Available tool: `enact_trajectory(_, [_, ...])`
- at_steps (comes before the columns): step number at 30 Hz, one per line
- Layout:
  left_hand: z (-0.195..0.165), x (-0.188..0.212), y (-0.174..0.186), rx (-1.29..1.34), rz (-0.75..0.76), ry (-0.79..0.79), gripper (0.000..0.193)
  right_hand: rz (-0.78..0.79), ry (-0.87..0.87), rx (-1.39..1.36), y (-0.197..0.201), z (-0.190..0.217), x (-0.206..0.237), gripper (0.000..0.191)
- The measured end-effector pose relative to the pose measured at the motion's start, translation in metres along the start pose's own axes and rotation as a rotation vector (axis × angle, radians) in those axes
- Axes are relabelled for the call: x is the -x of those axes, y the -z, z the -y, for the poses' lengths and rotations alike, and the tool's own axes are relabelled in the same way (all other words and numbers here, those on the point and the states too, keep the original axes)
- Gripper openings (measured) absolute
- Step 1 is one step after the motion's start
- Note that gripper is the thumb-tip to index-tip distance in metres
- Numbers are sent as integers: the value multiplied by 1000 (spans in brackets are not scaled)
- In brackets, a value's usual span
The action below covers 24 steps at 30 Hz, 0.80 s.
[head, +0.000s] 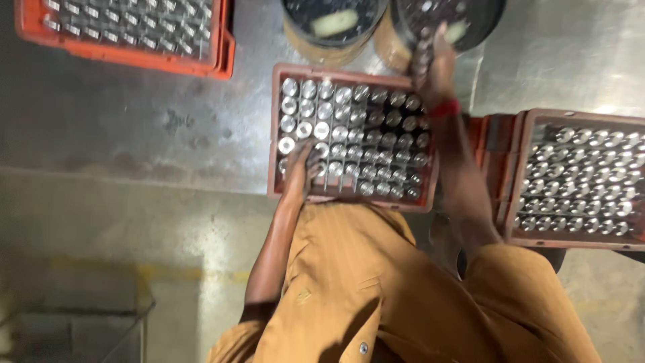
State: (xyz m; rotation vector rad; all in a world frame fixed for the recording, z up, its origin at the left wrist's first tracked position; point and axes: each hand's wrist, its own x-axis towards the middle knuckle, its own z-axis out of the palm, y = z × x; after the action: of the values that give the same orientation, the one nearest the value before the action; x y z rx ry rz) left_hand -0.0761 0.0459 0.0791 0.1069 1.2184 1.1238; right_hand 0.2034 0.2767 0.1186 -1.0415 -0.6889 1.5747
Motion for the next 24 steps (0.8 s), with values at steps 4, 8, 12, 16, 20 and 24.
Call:
enact_trajectory(4, [35,-22,-22,298,321,113,49,52,-254,-170,-47,-95,113,28])
enact_trajectory(8, [63,-23,-36,435,254,197,45,84,505,836,-83,-138,190,18])
enact_trajectory(12, [70,-15,-25,455,489,86,37,153,821,936,-93,-131,213,12])
enact_trajectory(16, [61,-13,-23,506,472,169,42,-49,807,898,-87,-128,210,8])
enact_trajectory(20, [48,-6,-11,760,541,303,51,-47,359,318,-57,-130,195,15])
enact_trajectory(24, [37,-1,13,762,517,103,53,99,289,648,-24,-127,193,16])
